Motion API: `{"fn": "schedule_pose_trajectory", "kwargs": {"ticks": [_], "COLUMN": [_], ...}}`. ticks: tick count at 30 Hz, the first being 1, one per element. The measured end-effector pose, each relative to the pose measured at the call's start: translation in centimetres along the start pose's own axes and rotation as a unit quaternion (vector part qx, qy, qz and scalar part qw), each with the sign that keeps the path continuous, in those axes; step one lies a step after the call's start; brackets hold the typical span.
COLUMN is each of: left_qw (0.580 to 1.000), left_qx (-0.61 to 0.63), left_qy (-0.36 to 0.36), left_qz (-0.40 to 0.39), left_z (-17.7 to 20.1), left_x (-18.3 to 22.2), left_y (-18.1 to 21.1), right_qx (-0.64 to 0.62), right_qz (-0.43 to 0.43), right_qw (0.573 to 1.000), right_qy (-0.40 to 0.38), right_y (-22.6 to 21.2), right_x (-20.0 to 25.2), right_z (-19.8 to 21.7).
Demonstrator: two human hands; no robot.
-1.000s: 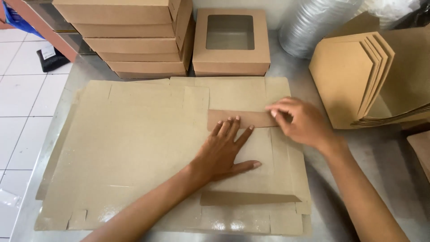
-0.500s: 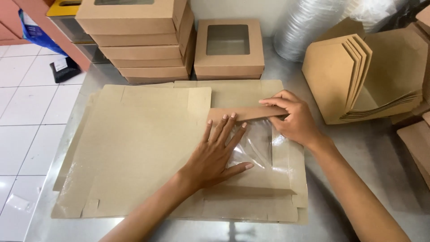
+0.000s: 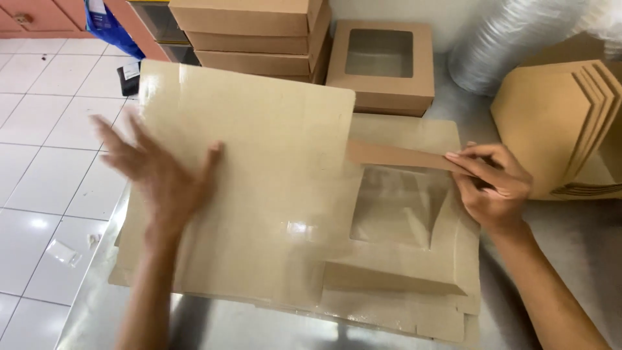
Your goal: The person assembles flat cardboard boxes by folding flaps and inserting a clear plastic window into a die-cut opening. They press the flaps to secure the window and continue folding the box into shape.
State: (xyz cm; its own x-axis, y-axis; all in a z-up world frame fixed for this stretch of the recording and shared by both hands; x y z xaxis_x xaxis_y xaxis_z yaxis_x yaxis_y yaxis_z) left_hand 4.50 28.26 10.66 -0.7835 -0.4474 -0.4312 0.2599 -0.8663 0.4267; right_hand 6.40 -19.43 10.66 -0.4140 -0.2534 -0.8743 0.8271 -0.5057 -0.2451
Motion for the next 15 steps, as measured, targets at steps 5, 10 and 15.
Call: {"fn": "schedule_pose_trajectory", "kwargs": {"ticks": [5,10,15], "left_qw": [0.949,0.941,0.986], "left_qx": [0.223,0.264,0.158], "left_qy": [-0.074,-0.084,-0.046], "left_qz": [0.212,0.192,0.034], "left_z": [2.5,4.4,5.2], "left_x": [-2.0,-4.3,-11.5], "left_y": [-6.5,-8.4,-9.2], "right_qx": [-0.009,0.001,-0.095], "right_qz": [-0.025,-0.116,-0.199], "right_qw": [1.000,0.992,0.956], "right_qy": [0.008,-0.040,-0.194], "right_y": [1.0,0.6,-0.9], "right_x": [0.4,-2.0,-4.1], "right_z": [-0.3,-0.4,-2.5]}}
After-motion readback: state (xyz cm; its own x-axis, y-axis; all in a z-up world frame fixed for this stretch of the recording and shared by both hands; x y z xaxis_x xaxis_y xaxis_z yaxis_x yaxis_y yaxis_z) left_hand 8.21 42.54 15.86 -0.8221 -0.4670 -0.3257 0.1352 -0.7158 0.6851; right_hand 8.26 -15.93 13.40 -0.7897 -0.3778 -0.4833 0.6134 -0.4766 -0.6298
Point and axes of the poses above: each hand's wrist, its own x-axis away from the middle knuckle, its own z-axis out of the back of the hand, y = z × x, the point moved 9 cm from there along -x, towards the middle knuckle, and after that the axes turned 3 degrees about z, right-handed, at the moved point
